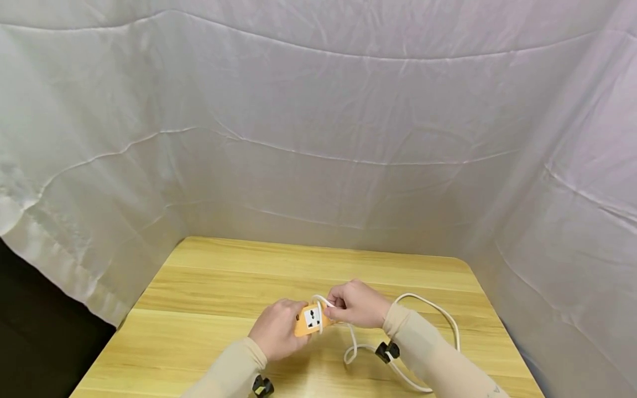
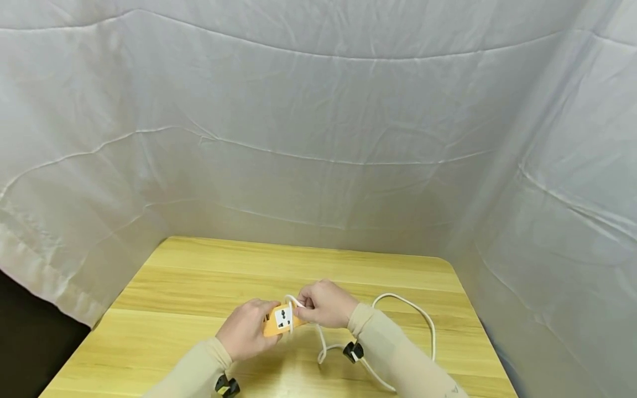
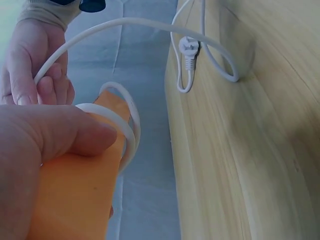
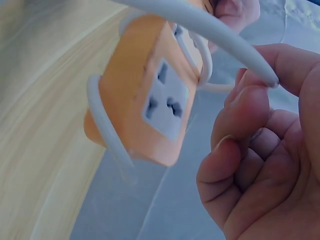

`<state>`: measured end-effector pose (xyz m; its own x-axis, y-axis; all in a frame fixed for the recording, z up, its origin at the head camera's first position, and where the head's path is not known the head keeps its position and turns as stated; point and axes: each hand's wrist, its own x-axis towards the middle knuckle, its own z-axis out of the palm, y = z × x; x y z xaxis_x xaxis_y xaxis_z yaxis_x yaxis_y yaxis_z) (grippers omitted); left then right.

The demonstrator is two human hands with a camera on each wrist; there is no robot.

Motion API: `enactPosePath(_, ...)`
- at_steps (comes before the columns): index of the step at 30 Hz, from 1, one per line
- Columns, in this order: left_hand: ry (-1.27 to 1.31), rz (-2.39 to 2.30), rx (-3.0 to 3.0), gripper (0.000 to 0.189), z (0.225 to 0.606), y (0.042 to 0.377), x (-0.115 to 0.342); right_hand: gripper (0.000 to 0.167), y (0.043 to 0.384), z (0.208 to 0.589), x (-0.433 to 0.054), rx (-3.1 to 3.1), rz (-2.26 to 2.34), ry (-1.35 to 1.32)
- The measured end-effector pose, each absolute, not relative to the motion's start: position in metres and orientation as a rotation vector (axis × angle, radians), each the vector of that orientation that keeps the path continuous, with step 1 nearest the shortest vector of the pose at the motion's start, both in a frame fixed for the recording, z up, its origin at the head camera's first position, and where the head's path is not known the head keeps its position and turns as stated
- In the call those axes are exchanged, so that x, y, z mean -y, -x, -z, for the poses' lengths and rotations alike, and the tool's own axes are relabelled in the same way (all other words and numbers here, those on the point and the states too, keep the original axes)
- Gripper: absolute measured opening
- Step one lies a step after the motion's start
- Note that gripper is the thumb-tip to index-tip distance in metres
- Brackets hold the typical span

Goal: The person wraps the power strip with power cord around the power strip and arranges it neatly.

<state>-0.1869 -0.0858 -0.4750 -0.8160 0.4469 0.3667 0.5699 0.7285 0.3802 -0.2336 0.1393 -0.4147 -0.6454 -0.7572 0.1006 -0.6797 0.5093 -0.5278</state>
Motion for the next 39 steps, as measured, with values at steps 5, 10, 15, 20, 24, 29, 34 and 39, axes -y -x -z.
enactPosePath(5,0.777,0.744,2.667,0.052,0.473,0.187,0.087,0.012,0.229,0.415,-0.137,-2.631,0.807,1.272)
enactPosePath(10,0.763,0.763,2.659,0.054,0.472,0.187,0.088,0.013,0.224,0.416,-0.136,-2.656,0.818,1.279)
enactPosePath(15,0.728,0.769,2.651,0.057,0.471,0.187,0.088,0.014,0.218,0.417,-0.135,-2.664,0.861,1.233)
enactPosePath(20,0.687,0.783,2.629,0.058,0.472,0.188,0.088,0.019,0.214,0.419,-0.131,-2.664,0.89,1.178)
enactPosePath(24,0.632,0.818,2.607,0.059,0.473,0.191,0.091,0.022,0.211,0.42,-0.131,-2.619,0.899,1.163)
enactPosePath(29,0.544,0.891,2.567,0.059,0.474,0.195,0.096,0.02,0.207,0.423,-0.132,-2.543,0.933,1.192)
enactPosePath(34,0.528,0.94,2.547,0.058,0.472,0.196,0.099,0.015,0.208,0.428,-0.132,-2.524,0.95,1.223)
enactPosePath(39,0.524,0.954,2.562,0.058,0.471,0.196,0.099,0.013,0.206,0.428,-0.132,-2.472,0.987,1.237)
